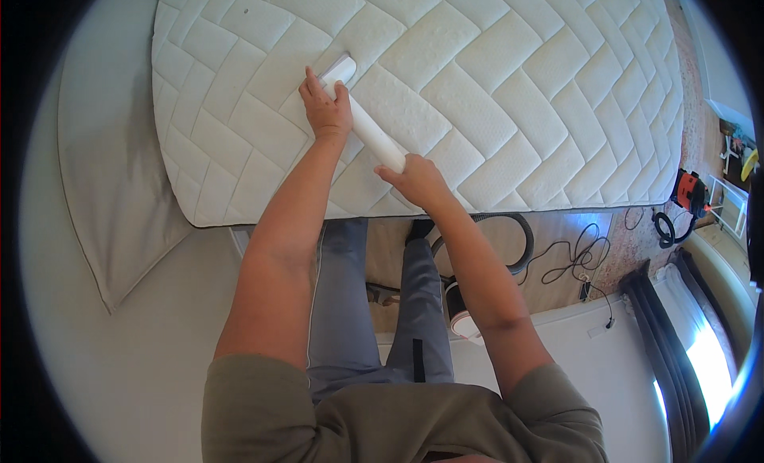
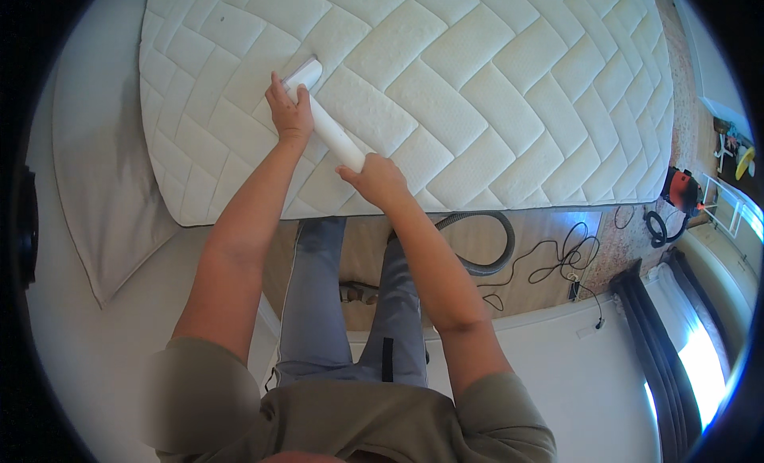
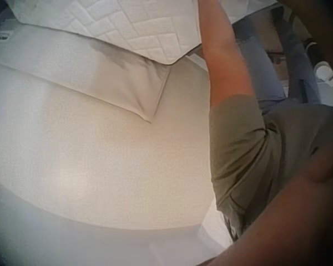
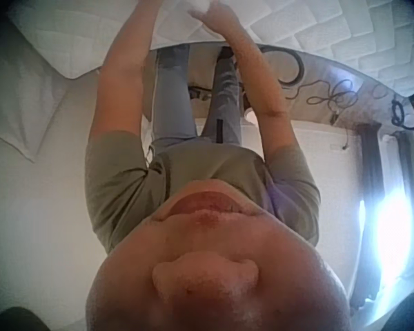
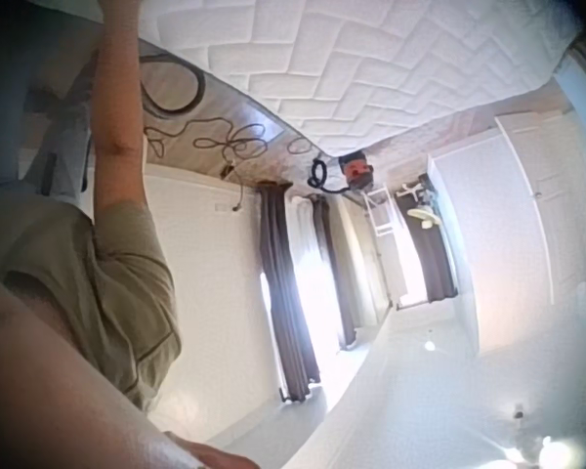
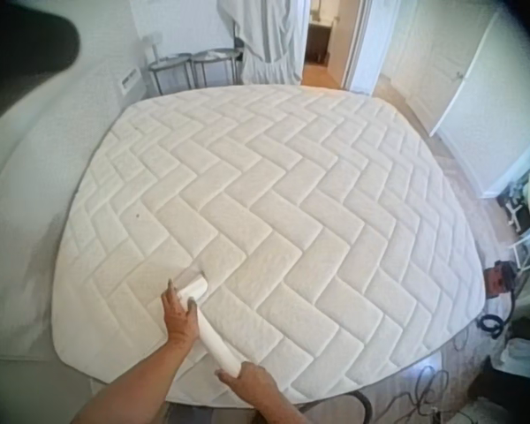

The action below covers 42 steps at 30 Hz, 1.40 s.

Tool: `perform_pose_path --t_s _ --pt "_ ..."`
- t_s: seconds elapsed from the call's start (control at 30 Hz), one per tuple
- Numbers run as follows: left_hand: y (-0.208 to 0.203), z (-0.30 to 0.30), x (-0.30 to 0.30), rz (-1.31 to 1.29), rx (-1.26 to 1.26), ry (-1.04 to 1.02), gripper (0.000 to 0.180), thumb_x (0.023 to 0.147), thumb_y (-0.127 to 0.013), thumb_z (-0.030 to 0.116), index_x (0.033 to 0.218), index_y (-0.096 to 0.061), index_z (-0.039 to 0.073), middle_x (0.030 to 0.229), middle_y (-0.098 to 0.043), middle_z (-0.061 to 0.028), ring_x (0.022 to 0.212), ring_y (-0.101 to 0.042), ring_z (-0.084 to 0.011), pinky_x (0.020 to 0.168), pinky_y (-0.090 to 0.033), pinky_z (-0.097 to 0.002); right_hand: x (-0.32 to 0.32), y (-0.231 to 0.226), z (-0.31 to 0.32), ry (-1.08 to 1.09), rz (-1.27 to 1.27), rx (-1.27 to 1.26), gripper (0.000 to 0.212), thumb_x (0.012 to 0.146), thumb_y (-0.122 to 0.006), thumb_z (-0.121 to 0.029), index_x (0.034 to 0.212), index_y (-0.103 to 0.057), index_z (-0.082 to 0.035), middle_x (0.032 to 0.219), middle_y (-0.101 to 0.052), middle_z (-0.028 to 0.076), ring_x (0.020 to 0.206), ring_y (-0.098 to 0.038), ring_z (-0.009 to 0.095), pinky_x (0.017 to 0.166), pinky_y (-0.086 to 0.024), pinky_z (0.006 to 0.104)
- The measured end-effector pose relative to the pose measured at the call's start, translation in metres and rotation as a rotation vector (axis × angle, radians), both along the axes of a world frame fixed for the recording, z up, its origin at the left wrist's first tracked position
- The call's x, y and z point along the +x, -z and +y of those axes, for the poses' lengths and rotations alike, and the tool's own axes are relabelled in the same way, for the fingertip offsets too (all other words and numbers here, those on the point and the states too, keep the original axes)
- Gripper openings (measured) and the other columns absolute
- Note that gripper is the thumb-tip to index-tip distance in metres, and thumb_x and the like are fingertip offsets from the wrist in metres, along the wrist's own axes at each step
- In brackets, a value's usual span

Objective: The person uses a handheld vacuum cleaner to clean the surface of a white quilted mattress. They move the vacuum nozzle back and forth across the mattress in a systematic pattern, covering different sections of the surface.

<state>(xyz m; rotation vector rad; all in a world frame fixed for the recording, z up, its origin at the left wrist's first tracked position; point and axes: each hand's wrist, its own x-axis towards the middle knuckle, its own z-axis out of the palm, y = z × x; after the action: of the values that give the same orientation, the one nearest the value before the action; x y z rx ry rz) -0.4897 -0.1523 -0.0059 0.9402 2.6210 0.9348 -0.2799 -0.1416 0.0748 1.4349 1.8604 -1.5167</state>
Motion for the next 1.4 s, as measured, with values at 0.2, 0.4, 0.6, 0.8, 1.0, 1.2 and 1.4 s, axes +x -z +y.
perform_pose_path --t_s 0.2,0.4,0.6,0.8,1.0,1.2,1.4 --pt "-0.002 -0.006 0.024 -0.035 0.004 -0.021 0.074 0.092 -0.059 0.029 0.154 -0.028 0.004 0.140 -0.041 -0.0211 0.125 -0.051 -0.0402 0.103 -0.047 -0.0462 0.023 -0.002 -0.005 -0.002 0.017 0.014 0.070 0.083 -0.072 -0.059 0.098 -0.068 0.010 0.087 -0.071 0.028 0.086 -0.072 0.041 0.078 -0.054 0.0460" --pt "-0.004 -0.013 0.052 -0.095 0.014 -0.035 0.074 0.092 -0.060 0.029 0.154 -0.028 0.005 0.141 -0.041 -0.0198 0.127 -0.050 -0.0387 0.103 -0.047 -0.0461 0.048 -0.007 -0.013 0.009 -0.004 0.019 0.069 0.083 -0.073 -0.058 0.097 -0.068 0.010 0.085 -0.071 0.027 0.084 -0.072 0.041 0.076 -0.054 0.0461" --pt "-0.008 -0.017 0.081 -0.086 -0.003 -0.030 0.076 0.092 -0.060 0.028 0.156 -0.025 0.006 0.141 -0.041 -0.0188 0.128 -0.048 -0.0382 0.103 -0.047 -0.0464 0.074 -0.004 -0.016 0.018 -0.047 -0.040 0.071 0.081 -0.073 -0.061 0.100 -0.069 0.007 0.093 -0.072 0.027 0.090 -0.072 0.041 0.080 -0.054 0.0470" --pt "-0.001 -0.024 0.100 -0.088 0.092 0.018 0.079 0.092 -0.059 0.024 0.157 -0.020 0.003 0.140 -0.037 -0.0222 0.127 -0.044 -0.0404 0.105 -0.044 -0.0468 0.094 0.001 -0.022 0.014 -0.051 -0.047 0.072 0.081 -0.072 -0.061 0.101 -0.068 0.008 0.096 -0.071 0.029 0.092 -0.071 0.042 0.082 -0.054 0.0471" --pt "0.002 -0.032 0.130 -0.117 0.147 0.055 0.082 0.091 -0.058 0.019 0.157 -0.015 0.000 0.139 -0.035 -0.0245 0.127 -0.040 -0.0422 0.108 -0.038 -0.0485 0.125 0.002 -0.031 0.028 0.000 -0.046 0.060 0.084 -0.073 -0.054 0.095 -0.071 0.005 0.083 -0.071 0.023 0.082 -0.071 0.037 0.074 -0.053 0.0448" --pt "0.002 -0.042 0.162 -0.133 0.134 0.067 0.084 0.090 -0.059 0.019 0.158 -0.013 0.000 0.138 -0.035 -0.0251 0.127 -0.039 -0.0431 0.110 -0.035 -0.0506 0.153 -0.005 -0.045 0.063 -0.026 -0.047 0.061 0.084 -0.073 -0.055 0.097 -0.070 0.005 0.082 -0.071 0.024 0.082 -0.072 0.038 0.077 -0.054 0.0464" --pt "0.000 -0.052 0.186 -0.178 0.143 0.086 0.085 0.089 -0.059 0.019 0.158 -0.013 0.000 0.138 -0.034 -0.0258 0.128 -0.038 -0.0436 0.110 -0.034 -0.0506 0.178 -0.001 -0.061 0.075 0.006 0.003 0.060 0.085 -0.073 -0.054 0.097 -0.069 0.005 0.084 -0.072 0.024 0.084 -0.071 0.040 0.077 -0.053 0.0479"
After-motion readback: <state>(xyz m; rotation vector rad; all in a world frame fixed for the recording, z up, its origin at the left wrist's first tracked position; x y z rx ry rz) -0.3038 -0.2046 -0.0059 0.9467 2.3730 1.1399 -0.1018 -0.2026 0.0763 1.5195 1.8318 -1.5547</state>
